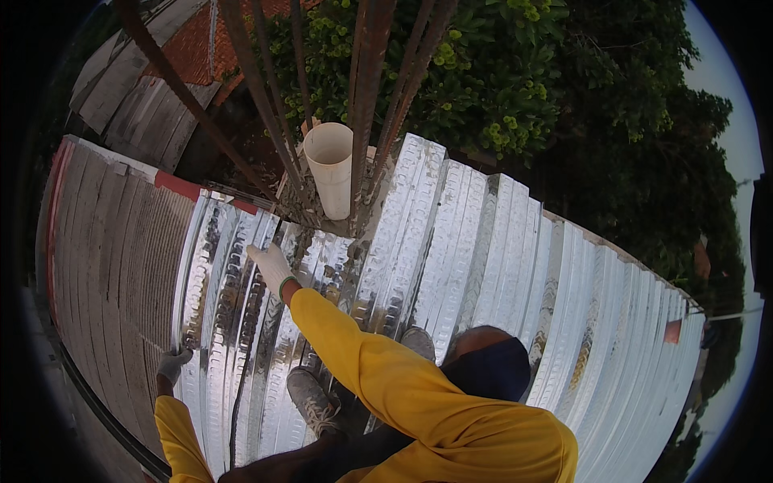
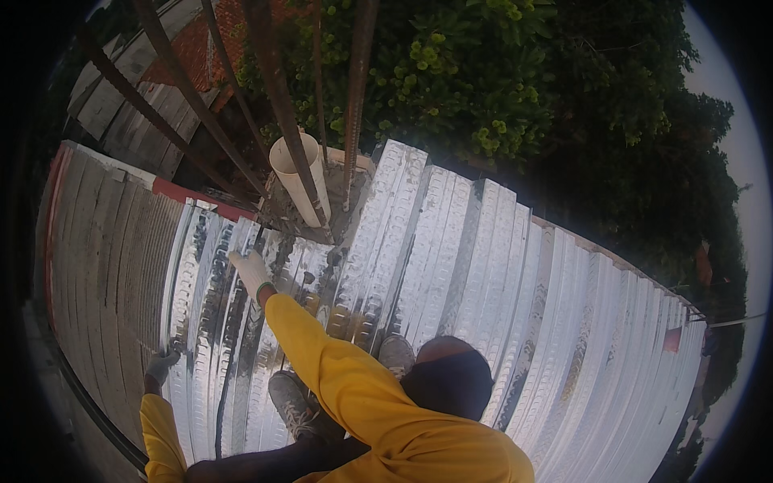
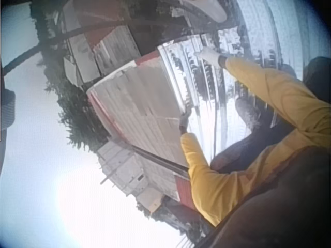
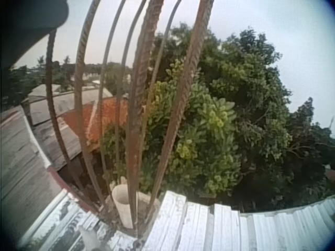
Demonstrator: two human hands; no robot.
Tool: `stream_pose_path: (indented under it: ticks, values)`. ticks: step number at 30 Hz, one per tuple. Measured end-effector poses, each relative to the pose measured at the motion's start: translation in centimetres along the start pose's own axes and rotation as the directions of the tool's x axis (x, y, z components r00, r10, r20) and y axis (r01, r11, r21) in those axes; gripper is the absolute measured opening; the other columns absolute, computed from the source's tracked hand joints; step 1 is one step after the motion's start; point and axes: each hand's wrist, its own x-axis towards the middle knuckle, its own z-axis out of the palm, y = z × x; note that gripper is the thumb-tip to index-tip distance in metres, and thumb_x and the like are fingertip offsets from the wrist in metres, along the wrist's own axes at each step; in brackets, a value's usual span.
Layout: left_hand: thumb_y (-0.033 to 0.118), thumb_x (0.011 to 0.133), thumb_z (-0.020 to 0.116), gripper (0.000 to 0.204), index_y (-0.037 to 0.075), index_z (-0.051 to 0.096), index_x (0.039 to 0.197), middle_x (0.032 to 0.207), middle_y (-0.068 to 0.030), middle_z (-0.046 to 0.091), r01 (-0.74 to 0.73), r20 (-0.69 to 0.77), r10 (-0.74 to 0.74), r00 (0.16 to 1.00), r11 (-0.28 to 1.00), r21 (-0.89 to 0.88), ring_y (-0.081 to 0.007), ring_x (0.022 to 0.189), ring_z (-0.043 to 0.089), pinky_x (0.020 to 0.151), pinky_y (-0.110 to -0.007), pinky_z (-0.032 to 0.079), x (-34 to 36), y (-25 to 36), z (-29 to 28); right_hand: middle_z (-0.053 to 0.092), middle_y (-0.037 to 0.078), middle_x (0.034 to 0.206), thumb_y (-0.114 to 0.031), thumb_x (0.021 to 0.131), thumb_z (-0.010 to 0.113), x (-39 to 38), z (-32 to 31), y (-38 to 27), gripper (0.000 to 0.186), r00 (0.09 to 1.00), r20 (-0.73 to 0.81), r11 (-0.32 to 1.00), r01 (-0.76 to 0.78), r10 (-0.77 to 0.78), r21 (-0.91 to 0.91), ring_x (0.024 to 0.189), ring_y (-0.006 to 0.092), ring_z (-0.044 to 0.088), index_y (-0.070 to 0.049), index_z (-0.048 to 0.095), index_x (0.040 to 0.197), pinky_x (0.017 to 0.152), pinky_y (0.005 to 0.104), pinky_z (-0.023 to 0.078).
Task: The person positions and secures corrugated metal roof panels on a sloped roof. They align the panels, hold them in place, and use a long metal rod to assist with placement while another worker is visible nearby.
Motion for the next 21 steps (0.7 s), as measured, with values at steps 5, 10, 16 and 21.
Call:
stream_pose_path:
  ticks: [5, 10, 16, 21]
  values:
    - [0.016, 0.093, 0.085, 0.015, 0.011, 0.075, 0.084, 0.080, 0.0077, 0.062, 0.008, -0.008, -0.008, 1.000, 1.000, -0.001, -0.0076, 0.071, 0.053, 0.067, -0.030, 0.042, -0.1, -0.1, 0.0, 0.044, 0.034, 0.163, -0.052, 0.101, 0.072, -0.5, -0.1, -0.6, 0.105, 0.999, 0.038, 0.999, -0.041, 0.040, 0.030, 0.142, 0.0407, 0.055, 0.014, 0.022, 0.167, 0.107, 0.0565, 0.052]
    - [0.015, 0.093, 0.085, 0.014, 0.012, 0.074, 0.084, 0.081, 0.0078, 0.062, 0.003, -0.004, -0.003, 1.000, 1.000, -0.021, -0.0071, 0.072, 0.053, 0.067, -0.029, 0.042, 0.0, -0.4, -0.2, 0.040, 0.035, 0.165, -0.052, 0.101, 0.072, -1.1, -0.2, -1.3, 0.107, 0.997, 0.067, 0.999, -0.047, 0.045, 0.026, 0.146, 0.0420, 0.051, 0.013, 0.020, 0.168, 0.110, 0.0578, 0.051]
    - [0.019, 0.097, 0.080, 0.011, 0.008, 0.080, 0.100, 0.088, 0.0092, 0.064, -0.003, 0.045, 0.002, 0.999, 1.000, 0.024, -0.0049, 0.080, 0.058, 0.074, -0.027, 0.043, -0.1, -0.3, -0.5, 0.041, 0.035, 0.164, -0.052, 0.101, 0.072, -1.0, -0.2, -1.4, 0.107, 0.997, 0.061, 0.999, -0.047, 0.046, 0.016, 0.146, 0.0426, 0.051, 0.014, 0.020, 0.168, 0.110, 0.0591, 0.051]
    - [0.018, 0.096, 0.082, 0.011, 0.007, 0.080, 0.099, 0.087, 0.0073, 0.066, 0.009, 0.037, -0.008, 0.999, 1.000, -0.012, -0.0062, 0.079, 0.059, 0.073, -0.027, 0.045, -0.3, 0.3, 0.1, 0.044, 0.034, 0.161, -0.052, 0.101, 0.072, -0.7, -0.3, -1.1, 0.104, 0.998, 0.049, 0.999, -0.042, 0.042, 0.009, 0.143, 0.0419, 0.053, 0.015, 0.024, 0.166, 0.108, 0.0584, 0.052]
